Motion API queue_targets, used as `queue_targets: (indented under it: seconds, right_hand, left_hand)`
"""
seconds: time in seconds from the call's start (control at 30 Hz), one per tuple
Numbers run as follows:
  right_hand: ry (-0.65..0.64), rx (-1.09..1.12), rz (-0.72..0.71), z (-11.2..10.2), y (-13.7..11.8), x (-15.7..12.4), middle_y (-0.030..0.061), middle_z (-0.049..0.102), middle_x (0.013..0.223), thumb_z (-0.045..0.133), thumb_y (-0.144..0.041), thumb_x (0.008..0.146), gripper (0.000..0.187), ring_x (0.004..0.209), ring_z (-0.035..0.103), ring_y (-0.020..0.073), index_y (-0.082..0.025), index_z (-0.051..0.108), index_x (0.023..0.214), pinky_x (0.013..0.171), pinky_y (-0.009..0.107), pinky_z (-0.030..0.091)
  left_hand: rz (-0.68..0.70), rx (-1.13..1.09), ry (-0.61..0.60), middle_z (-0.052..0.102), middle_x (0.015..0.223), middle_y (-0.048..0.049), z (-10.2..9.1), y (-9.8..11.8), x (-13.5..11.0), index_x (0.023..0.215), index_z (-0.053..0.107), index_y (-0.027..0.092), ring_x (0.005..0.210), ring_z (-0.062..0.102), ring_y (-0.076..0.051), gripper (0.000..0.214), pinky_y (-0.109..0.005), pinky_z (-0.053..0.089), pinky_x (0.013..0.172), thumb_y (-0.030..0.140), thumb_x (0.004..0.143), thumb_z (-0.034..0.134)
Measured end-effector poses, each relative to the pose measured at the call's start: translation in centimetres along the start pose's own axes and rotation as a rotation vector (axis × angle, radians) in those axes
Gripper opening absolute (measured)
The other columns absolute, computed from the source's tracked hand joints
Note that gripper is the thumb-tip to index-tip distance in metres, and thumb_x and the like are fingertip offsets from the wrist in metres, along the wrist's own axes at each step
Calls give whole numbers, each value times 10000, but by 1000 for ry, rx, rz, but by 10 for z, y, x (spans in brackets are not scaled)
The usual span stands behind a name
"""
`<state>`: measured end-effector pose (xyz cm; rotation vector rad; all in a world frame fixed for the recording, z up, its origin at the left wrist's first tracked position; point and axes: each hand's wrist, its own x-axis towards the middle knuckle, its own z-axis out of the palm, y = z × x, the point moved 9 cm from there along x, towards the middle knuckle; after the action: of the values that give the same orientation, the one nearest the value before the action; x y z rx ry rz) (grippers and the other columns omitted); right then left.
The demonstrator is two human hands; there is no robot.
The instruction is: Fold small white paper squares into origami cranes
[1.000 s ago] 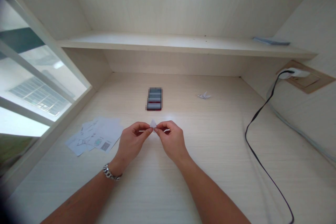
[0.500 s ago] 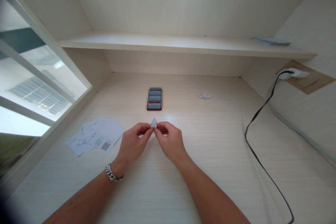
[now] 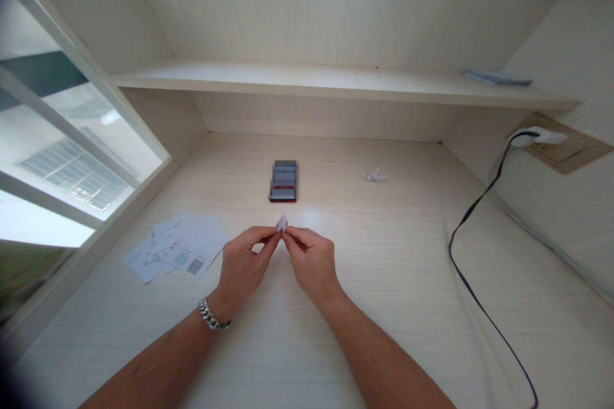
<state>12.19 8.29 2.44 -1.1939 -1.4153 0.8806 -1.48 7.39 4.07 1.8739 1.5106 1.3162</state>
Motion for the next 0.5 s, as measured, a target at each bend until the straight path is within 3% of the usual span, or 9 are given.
queue_targets:
  seconds: [0.13,0.3,0.5]
  right_hand:
    - [44,150,78,-2,11,2,31,708,874,657,-256,716,160,807,645,192,-215,716,860,768,320,509]
    - [63,458,216,-1,32,6,16,702,785,743,-223,623,173,739,636,167,-189,693,784,744,320,509]
    - [74,647,313,2,46,7,-19,658,703,734,-253,639,178,662,616,122,-176,635,766,701,302,522]
  left_hand:
    - [67,-38,11,657,902,-49,2,7,-1,904,683,202,834,605,-143,171,-266,478,778,174,801,550]
    - [72,-109,-76,599,938,-64,11,15,-3,1041,647,204,889,571,-141,271,-262,461,798,138,835,484]
    - [40,-178,-131,598,920,-56,13,18,-3,1010,654,196,831,575,-133,232,-255,477,757,173,810,539]
